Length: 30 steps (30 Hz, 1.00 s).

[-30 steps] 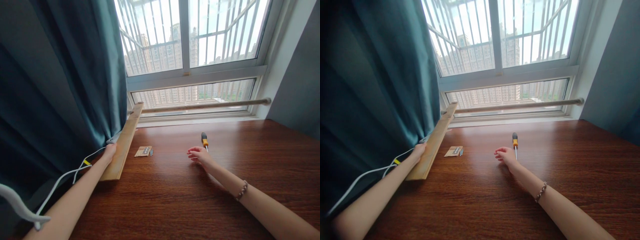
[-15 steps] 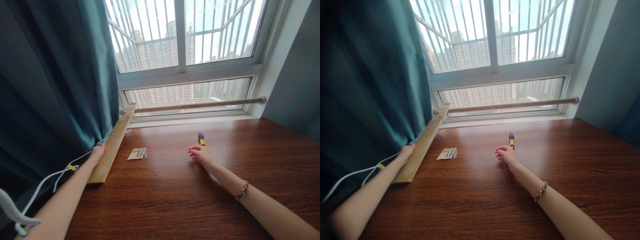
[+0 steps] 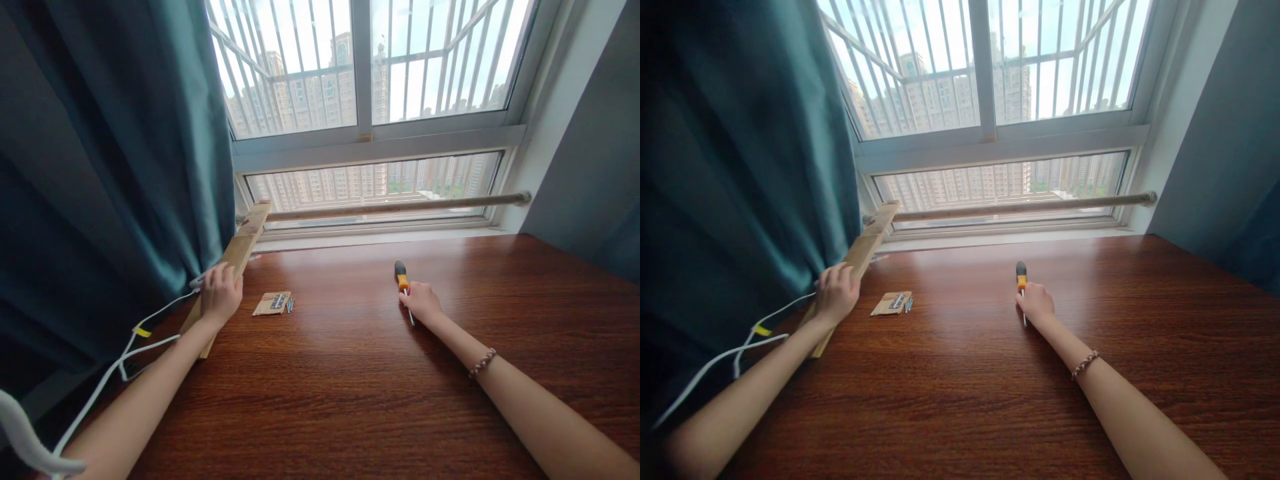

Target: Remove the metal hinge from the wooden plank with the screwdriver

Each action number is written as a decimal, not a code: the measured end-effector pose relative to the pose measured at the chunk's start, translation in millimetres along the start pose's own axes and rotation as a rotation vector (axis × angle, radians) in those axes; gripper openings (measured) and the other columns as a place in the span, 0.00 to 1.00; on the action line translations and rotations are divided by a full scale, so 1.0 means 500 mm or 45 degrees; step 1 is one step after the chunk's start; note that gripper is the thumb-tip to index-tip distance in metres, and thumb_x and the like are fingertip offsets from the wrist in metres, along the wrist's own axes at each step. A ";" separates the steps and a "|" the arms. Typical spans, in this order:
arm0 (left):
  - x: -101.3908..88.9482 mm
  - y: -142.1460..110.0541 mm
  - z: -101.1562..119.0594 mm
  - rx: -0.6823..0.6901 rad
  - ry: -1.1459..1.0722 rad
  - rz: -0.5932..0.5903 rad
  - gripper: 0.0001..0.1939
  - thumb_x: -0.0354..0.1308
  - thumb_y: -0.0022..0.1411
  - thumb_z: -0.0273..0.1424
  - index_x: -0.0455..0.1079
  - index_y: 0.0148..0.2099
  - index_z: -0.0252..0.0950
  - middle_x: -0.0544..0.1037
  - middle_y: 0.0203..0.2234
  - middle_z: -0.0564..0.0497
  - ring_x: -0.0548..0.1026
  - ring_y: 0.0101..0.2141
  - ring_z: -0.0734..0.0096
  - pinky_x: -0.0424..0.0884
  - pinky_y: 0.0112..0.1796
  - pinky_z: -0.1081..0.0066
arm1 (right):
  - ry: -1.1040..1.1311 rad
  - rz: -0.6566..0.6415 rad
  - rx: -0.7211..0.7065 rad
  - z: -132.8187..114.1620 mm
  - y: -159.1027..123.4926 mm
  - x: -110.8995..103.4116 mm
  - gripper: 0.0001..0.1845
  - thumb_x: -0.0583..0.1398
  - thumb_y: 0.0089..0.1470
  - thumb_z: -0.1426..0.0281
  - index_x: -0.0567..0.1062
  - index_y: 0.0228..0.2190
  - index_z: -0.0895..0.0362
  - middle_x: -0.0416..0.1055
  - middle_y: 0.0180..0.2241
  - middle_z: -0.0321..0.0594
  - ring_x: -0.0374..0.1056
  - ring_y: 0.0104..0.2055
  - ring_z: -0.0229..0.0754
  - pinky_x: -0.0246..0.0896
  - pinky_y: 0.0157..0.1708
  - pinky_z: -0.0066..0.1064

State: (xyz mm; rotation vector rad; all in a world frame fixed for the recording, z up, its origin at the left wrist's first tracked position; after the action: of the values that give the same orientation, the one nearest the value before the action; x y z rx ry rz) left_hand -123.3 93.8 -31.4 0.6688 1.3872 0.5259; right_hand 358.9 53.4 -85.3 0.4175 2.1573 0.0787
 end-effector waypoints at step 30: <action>-0.078 -0.058 0.111 -0.104 0.576 -0.807 0.26 0.39 0.64 0.41 0.74 0.39 0.28 0.78 0.34 0.35 0.76 0.37 0.49 0.66 0.33 0.63 | 1.489 -1.127 0.323 -0.124 -0.109 0.041 0.24 0.68 0.38 0.54 0.71 0.25 0.63 0.56 0.15 0.26 0.42 0.15 0.23 0.32 0.15 0.19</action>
State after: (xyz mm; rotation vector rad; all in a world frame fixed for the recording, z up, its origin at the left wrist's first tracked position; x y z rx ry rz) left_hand -74.6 39.5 -21.4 0.0133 1.8846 0.2227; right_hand 283.6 14.6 -76.3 -0.6632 3.3016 -0.5881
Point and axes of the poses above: each hand's wrist, its own y-axis towards the middle knuckle, its own x-axis out of the palm, z = x × y, the point moved 1 cm from there along y, towards the middle knuckle
